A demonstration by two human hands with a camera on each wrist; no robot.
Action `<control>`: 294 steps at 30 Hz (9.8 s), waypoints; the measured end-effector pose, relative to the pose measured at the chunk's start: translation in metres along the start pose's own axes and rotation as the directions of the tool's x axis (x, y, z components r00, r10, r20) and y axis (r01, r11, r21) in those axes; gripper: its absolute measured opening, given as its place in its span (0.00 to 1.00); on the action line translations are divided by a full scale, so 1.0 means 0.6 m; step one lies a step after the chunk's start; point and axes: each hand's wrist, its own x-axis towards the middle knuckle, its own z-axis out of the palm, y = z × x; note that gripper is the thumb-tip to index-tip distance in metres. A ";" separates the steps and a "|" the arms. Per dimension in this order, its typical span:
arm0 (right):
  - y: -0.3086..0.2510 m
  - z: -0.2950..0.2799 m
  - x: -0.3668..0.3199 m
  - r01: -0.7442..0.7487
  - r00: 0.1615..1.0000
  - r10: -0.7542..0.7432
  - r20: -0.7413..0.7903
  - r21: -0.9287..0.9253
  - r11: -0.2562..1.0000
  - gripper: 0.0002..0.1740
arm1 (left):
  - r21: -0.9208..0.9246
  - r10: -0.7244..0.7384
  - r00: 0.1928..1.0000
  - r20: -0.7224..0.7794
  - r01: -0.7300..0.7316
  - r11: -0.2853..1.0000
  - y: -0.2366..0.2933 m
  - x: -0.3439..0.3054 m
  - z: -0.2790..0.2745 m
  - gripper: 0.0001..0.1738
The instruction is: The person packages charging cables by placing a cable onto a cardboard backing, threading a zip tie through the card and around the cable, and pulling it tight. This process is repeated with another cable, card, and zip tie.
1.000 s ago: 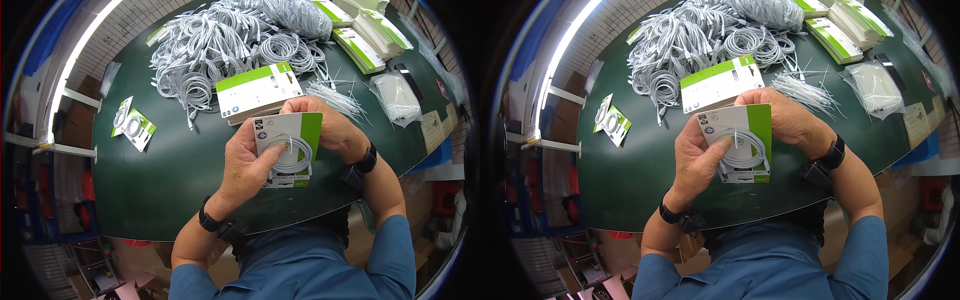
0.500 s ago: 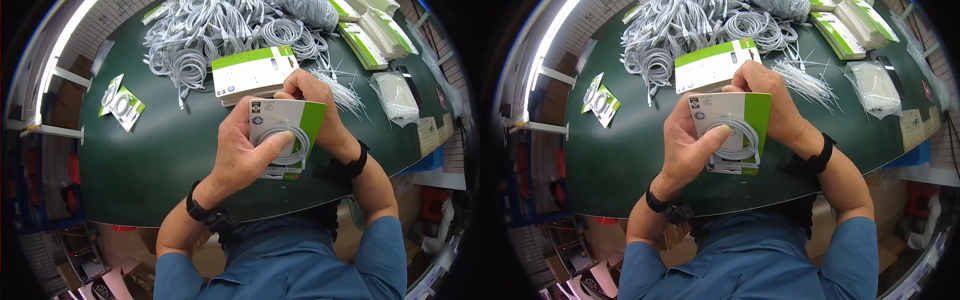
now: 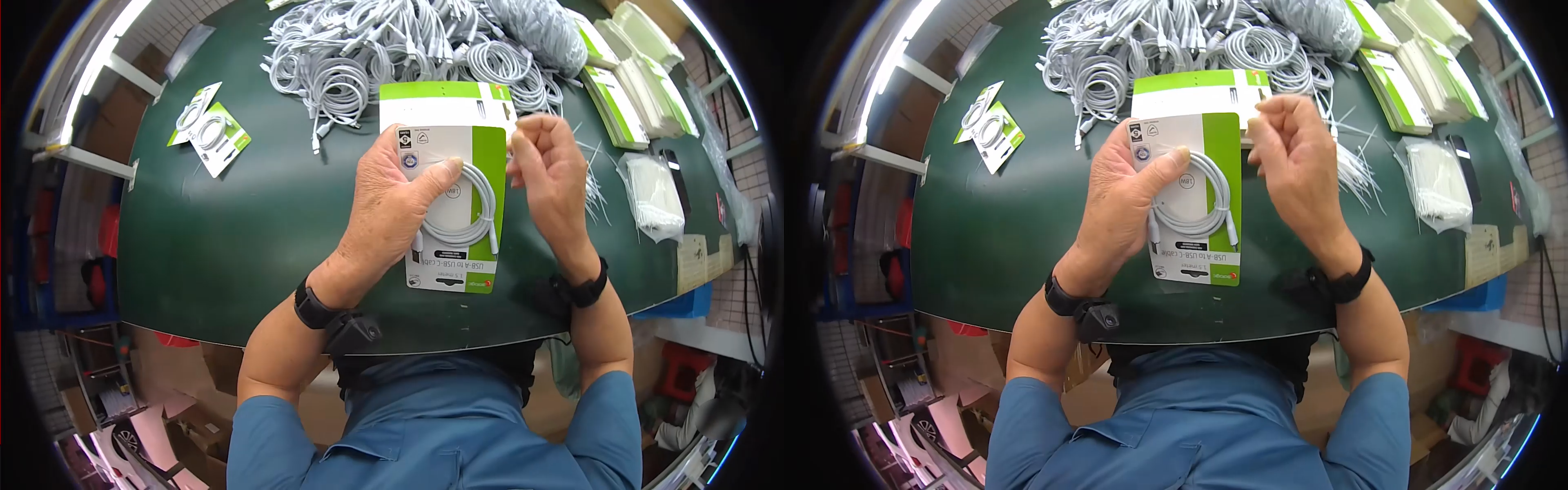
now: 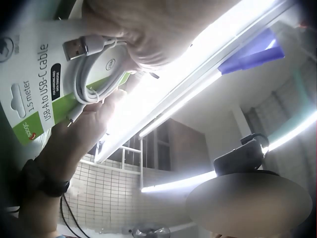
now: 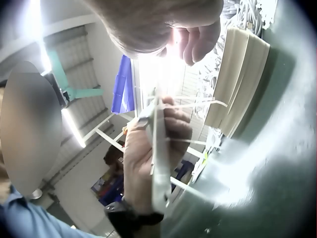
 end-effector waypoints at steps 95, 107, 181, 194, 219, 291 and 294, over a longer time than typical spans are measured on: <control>0.003 0.006 -0.019 -0.320 0.928 0.183 0.325 0.443 0.837 0.28 | 0.431 -0.108 0.987 0.118 0.047 0.901 0.039 -0.033 -0.015 0.20; -0.010 0.015 -0.023 -0.270 0.946 0.175 0.274 0.365 0.891 0.21 | 0.912 0.642 0.714 0.280 -0.407 0.055 0.025 -0.041 0.001 0.31; -0.007 0.013 -0.038 -0.027 0.993 -0.013 0.115 0.336 0.942 0.30 | 0.733 0.473 0.664 0.579 -0.678 0.052 0.023 -0.023 0.005 0.17; -0.009 0.021 -0.041 0.259 0.964 -0.261 -0.054 -0.037 0.965 0.21 | 0.715 0.470 0.566 0.677 -0.659 -0.236 0.017 -0.027 0.020 0.16; 0.008 0.032 -0.013 0.341 0.937 -0.321 -0.139 0.158 0.927 0.19 | 0.640 0.374 0.536 0.757 -0.725 -0.255 -0.001 0.002 -0.022 0.14; -0.021 0.098 0.008 0.248 0.917 -0.188 0.353 -0.134 0.959 0.08 | 0.447 0.518 0.309 -0.798 -0.274 0.852 0.198 0.006 -0.684 0.33; -0.019 0.077 0.016 0.256 0.931 -0.203 0.302 -0.147 0.956 0.08 | 0.601 0.576 0.491 -0.654 -0.126 0.789 0.194 0.007 -0.596 0.20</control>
